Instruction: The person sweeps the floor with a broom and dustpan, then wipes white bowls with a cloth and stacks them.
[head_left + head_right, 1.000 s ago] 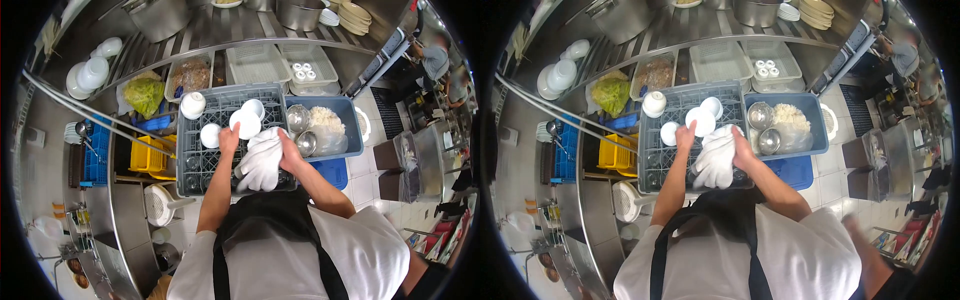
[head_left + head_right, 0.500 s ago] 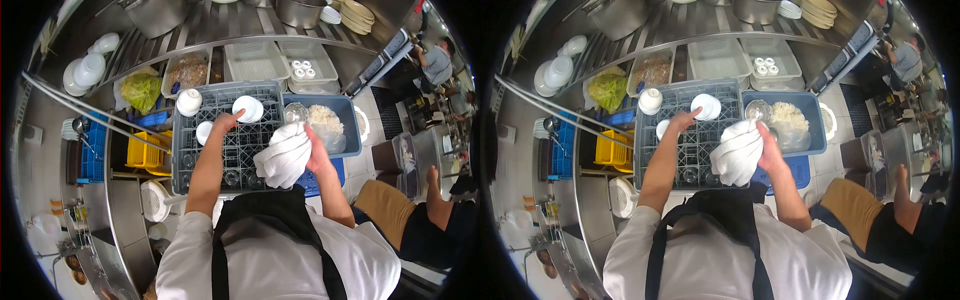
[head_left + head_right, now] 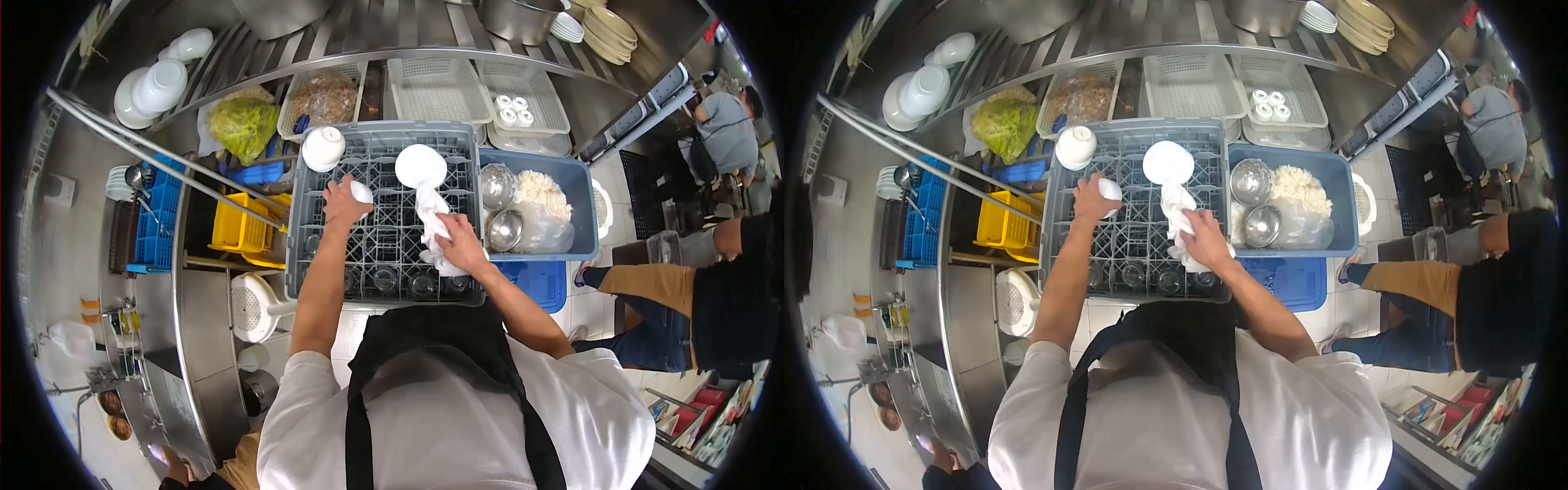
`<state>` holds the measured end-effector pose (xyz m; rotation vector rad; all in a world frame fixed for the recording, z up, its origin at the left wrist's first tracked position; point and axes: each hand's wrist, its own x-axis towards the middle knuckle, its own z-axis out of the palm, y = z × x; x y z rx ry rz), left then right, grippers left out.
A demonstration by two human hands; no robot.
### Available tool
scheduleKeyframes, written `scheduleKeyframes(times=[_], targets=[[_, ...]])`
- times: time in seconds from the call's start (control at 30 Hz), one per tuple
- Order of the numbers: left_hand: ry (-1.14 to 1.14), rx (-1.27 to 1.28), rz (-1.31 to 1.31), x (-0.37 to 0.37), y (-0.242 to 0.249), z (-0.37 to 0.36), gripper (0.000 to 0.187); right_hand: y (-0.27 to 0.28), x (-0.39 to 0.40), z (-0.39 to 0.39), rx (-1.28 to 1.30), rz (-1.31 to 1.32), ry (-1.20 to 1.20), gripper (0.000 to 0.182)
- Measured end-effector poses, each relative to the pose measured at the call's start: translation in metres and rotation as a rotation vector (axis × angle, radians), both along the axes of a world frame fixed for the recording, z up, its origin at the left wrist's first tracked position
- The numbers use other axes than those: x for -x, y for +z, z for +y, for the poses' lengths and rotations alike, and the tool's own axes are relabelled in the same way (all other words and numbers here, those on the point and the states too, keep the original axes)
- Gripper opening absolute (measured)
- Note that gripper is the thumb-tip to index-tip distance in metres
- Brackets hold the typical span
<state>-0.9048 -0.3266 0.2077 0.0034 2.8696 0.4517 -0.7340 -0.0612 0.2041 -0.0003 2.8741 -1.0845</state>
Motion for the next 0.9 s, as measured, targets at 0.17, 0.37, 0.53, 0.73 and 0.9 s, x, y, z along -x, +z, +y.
scheduleKeyframes(times=[0.17,0.37,0.53,0.73,0.9], targets=[[0.237,-1.047,-0.13,-0.012,0.016,-0.044,0.085,0.035,0.009,0.009,0.348,0.1,-0.158,0.042],[0.223,-1.88,-0.538,-0.064,0.005,-0.037,0.059,0.073,0.02,-0.032,0.102,0.427,0.328,0.045],[0.102,-1.923,-0.512,-0.092,0.036,0.008,0.065,0.057,0.056,-0.074,-0.338,0.631,0.67,0.014],[0.18,-1.805,-0.404,-0.106,0.07,0.005,0.065,0.044,0.054,-0.098,-0.429,0.643,0.623,0.012],[0.101,-1.598,-0.305,-0.109,0.075,0.006,0.064,0.079,0.037,-0.111,0.327,0.221,0.378,0.02]])
